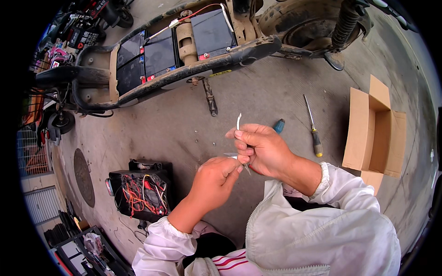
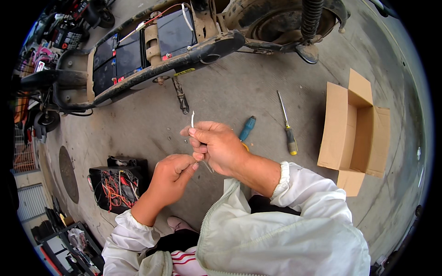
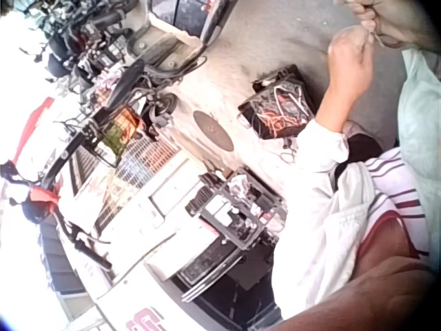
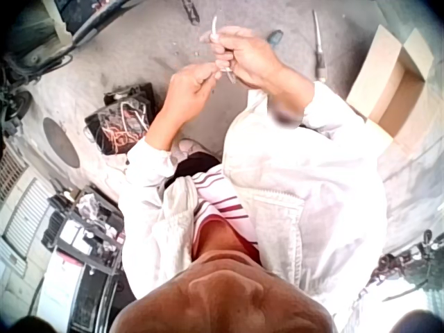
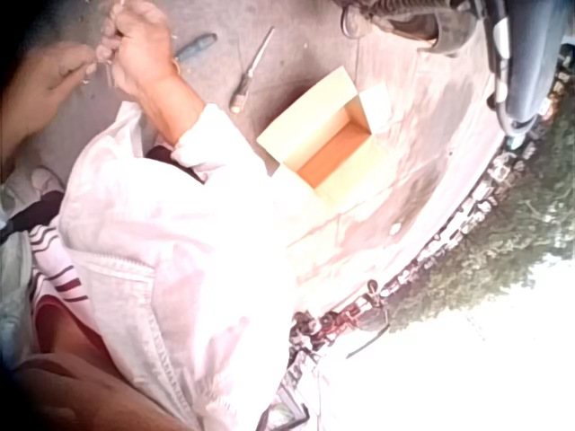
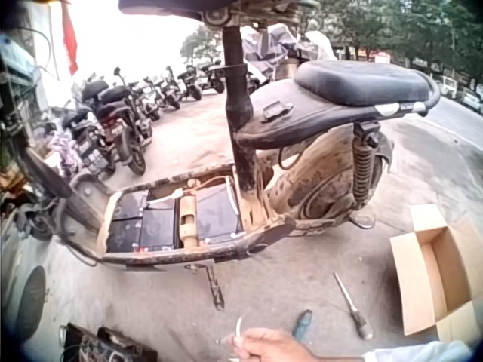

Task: The person works on an electric scooter's battery compartment, using a screwdriver to adjust connections and a multimeter to test the battery terminals. They then retrieve a battery pack, strip wires with scissors, and prepare connections.

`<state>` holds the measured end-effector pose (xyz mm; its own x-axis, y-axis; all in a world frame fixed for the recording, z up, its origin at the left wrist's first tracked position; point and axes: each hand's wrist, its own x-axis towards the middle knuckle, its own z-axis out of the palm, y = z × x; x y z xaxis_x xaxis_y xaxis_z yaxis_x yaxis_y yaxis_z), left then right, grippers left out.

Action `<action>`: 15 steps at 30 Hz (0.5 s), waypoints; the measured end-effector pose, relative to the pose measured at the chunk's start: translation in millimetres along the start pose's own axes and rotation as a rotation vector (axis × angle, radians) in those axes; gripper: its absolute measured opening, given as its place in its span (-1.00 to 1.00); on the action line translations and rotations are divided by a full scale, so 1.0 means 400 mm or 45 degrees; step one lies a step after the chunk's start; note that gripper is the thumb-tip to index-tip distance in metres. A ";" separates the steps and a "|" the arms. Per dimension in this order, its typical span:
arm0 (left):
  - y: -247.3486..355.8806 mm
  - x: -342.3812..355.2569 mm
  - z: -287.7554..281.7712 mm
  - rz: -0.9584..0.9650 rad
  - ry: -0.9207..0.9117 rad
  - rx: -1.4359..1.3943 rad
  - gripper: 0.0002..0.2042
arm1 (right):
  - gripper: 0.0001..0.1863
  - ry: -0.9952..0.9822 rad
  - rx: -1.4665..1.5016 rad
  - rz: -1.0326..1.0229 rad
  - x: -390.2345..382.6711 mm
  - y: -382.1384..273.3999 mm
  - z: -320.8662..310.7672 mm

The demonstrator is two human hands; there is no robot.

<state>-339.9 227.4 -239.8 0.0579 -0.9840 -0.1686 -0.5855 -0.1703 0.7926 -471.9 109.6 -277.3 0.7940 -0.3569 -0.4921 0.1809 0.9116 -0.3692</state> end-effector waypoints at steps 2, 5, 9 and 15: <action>0.002 -0.007 0.001 0.060 0.023 -0.013 -0.90 | -0.74 -0.007 -0.049 0.030 -0.006 0.000 0.002; -0.007 -0.015 -0.004 0.089 -0.011 0.051 -0.92 | -0.75 0.001 -0.082 0.048 -0.007 -0.009 0.005; -0.060 -0.074 -0.064 -0.024 -0.045 0.179 -0.93 | -0.75 0.244 -0.201 -0.274 0.013 -0.128 -0.128; -0.105 -0.127 -0.136 -0.308 0.147 -0.114 -0.91 | -0.74 0.307 -0.513 -0.303 -0.024 -0.122 -0.143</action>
<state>-274.3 281.9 -232.8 0.2818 -0.9128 -0.2957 -0.4702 -0.4000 0.7867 -521.5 56.7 -299.9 0.5935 -0.6243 -0.5079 0.0645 0.6659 -0.7432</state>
